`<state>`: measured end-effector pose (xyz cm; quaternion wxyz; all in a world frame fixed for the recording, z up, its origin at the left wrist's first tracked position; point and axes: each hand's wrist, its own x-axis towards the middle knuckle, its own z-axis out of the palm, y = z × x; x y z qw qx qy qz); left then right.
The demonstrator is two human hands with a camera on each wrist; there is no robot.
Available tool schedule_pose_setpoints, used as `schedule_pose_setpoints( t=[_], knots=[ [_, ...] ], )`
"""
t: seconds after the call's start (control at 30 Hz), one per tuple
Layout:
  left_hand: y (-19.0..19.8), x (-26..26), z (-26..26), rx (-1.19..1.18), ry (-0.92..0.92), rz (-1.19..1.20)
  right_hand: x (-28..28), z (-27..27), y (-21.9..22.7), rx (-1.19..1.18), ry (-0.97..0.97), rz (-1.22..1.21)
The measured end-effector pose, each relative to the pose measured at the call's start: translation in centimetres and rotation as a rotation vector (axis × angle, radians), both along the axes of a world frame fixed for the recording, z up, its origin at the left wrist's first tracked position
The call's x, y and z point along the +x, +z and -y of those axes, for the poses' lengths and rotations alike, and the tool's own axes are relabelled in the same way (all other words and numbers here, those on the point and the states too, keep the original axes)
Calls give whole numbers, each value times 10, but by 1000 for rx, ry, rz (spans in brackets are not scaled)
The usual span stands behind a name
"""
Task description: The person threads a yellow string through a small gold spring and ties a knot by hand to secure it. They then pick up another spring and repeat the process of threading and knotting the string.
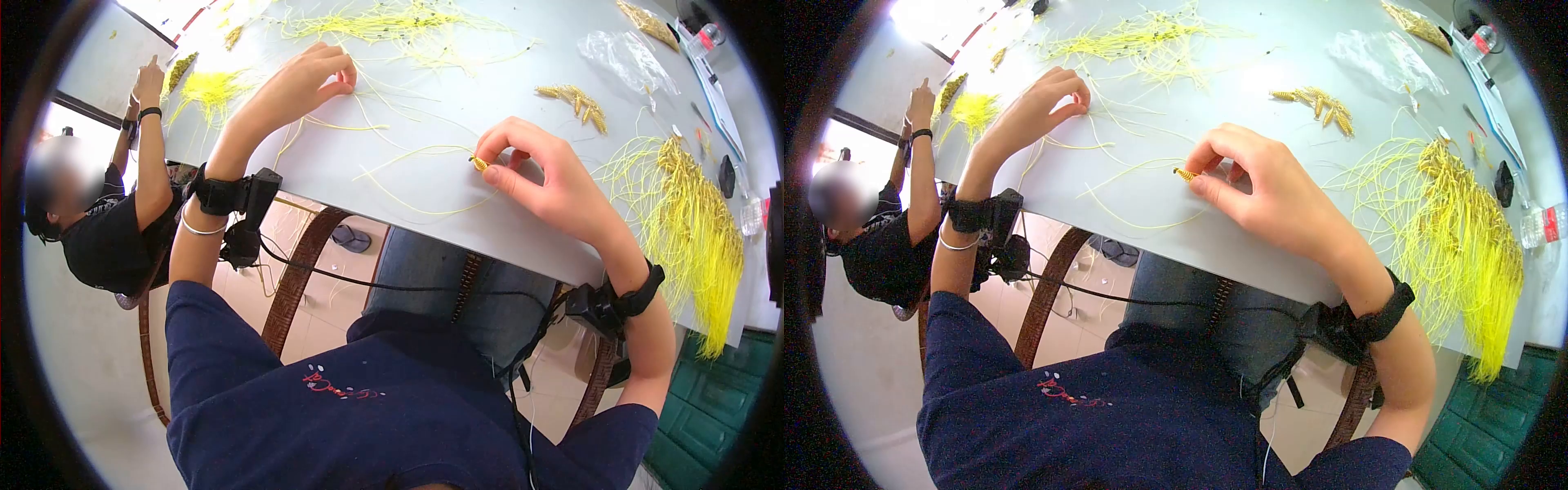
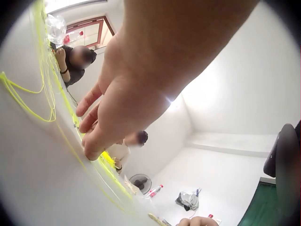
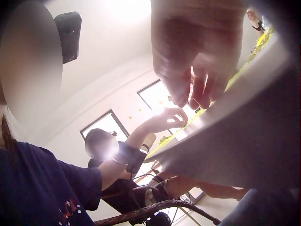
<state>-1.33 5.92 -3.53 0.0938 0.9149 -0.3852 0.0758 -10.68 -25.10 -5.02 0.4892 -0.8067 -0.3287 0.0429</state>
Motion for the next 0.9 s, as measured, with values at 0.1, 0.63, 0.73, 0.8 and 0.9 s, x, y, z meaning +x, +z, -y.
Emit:
schedule_pose_setpoints(
  t=[0.1,0.63,0.73,0.8,0.9],
  knots=[
    [4,-7,-4,42,37,27,1,0,-1,-7,-4,-8],
    [-1,18,-140,266,864,228,-1,-1,-1,52,-16,-42],
    [1,4,-93,-5,289,111,-1,0,2,-13,-30,-80],
    [8,-15,-56,-8,95,-21,-1,-1,4,-1,-36,-77],
    [13,-28,-39,-13,27,-125,-1,0,4,15,-33,-74]
  ],
)
